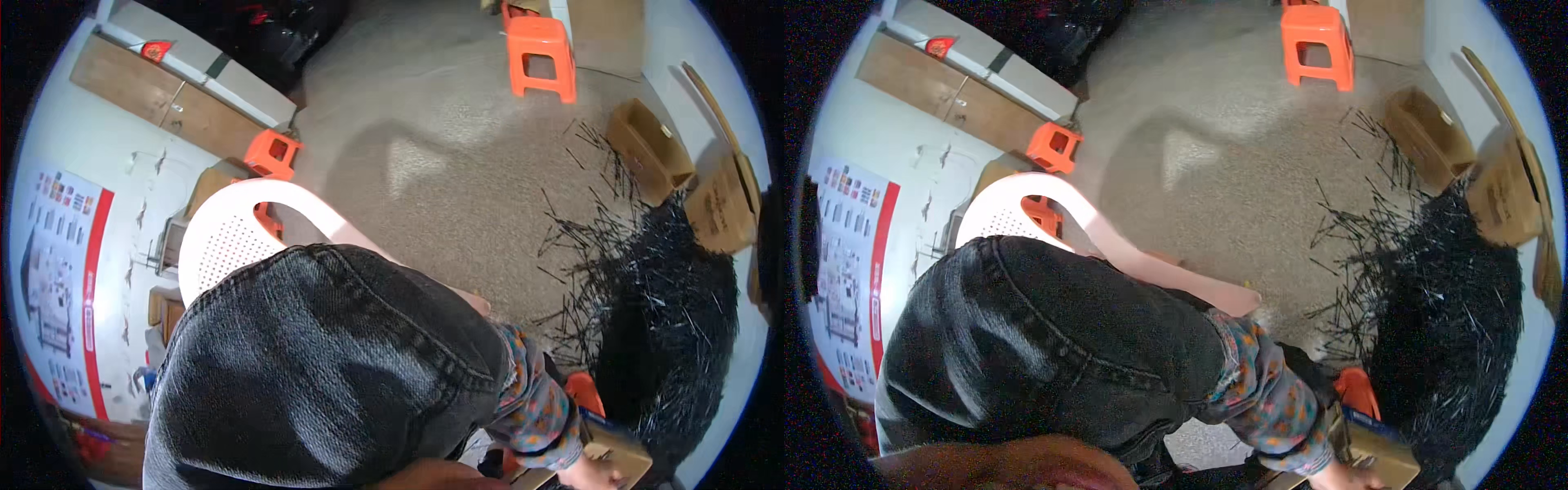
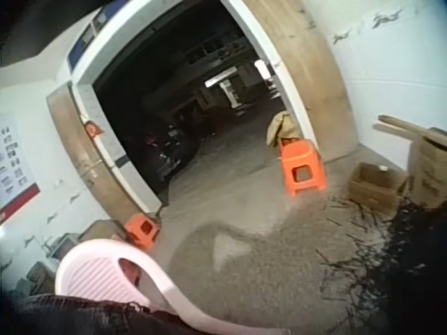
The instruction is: Packing bundles of black cable ties into a cardboard box.
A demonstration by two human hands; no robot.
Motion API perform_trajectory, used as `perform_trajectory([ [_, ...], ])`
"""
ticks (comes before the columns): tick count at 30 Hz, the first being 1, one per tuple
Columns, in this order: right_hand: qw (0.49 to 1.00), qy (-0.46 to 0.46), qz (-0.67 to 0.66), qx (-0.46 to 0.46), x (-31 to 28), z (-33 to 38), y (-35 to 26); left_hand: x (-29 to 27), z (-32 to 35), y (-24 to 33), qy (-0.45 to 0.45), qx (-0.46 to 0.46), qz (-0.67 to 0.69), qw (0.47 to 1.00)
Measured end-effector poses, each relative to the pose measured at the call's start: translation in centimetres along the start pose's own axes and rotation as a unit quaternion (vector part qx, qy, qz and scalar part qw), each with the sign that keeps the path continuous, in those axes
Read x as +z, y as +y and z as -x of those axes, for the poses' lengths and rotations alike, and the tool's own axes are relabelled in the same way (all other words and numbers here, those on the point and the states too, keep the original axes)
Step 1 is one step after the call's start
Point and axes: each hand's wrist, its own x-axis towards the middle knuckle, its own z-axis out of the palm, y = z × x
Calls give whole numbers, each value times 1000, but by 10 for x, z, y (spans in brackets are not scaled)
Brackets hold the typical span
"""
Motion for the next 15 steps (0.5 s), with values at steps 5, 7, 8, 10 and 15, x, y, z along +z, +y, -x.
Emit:
perform_trajectory([
  [5, 999, -20, -48, -7, 5, -13, 1, 4, -9, -24, 7, 2, -16, 1000],
  [7, 998, -24, -65, -7, 4, -11, 3, 9, -4, -32, 25, -28, -33, 999],
  [8, 997, -25, -74, -7, 2, -9, 4, 10, -1, -36, 8, -29, -34, 999],
  [10, 996, -26, -90, -8, -2, -5, 6, 12, 15, -28, -16, -12, -46, 999],
  [15, 992, -29, -125, -18, -11, 1, 14, 19, 29, -20, -79, 11, -127, 989],
])
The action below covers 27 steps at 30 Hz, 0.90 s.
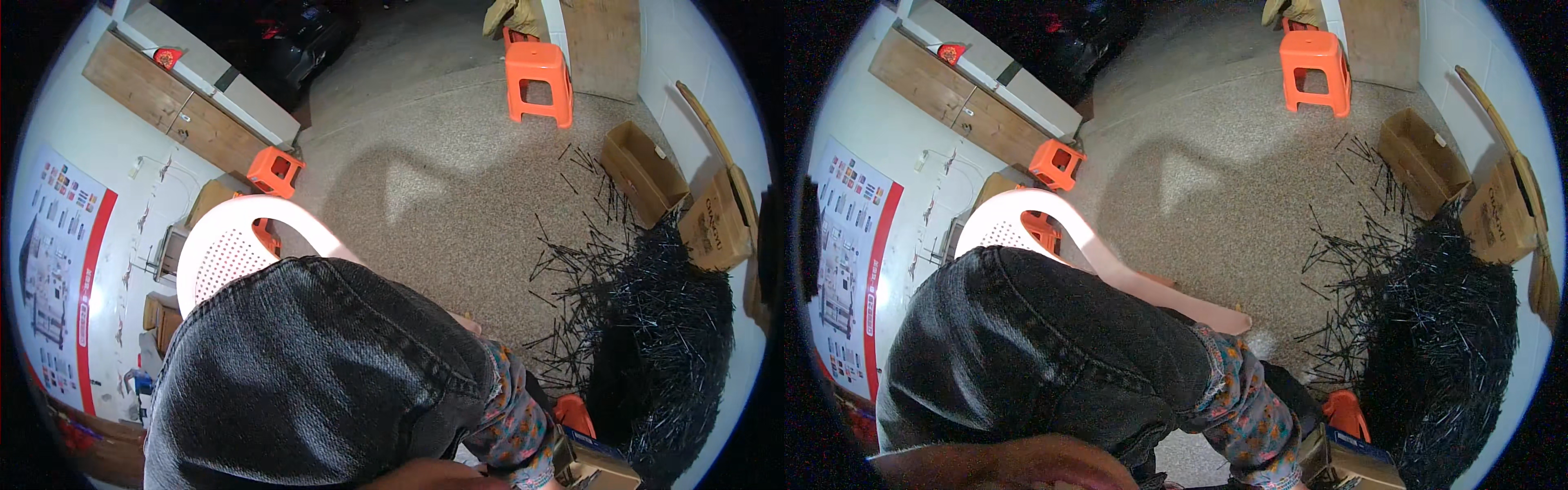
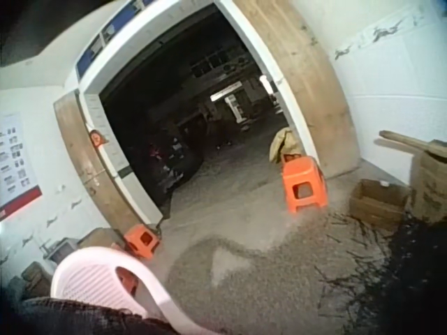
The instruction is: Packing bundles of black cable ties into a cardboard box.
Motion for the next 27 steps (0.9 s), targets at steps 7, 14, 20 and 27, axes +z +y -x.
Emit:
perform_trajectory([
  [7, 999, -6, -48, -10, 6, 27, 4, 8, 7, -5, -43, 43, -88, 994],
  [14, 994, -35, -100, -17, -17, 15, 16, -5, 18, 26, -71, -108, -10, 992],
  [20, 991, -34, -125, -32, -28, 21, 19, 4, 9, 2, -90, -73, -7, 993],
  [27, 984, -44, -168, -46, -41, 25, 28, 8, 3, 1, -98, -32, 33, 994],
])
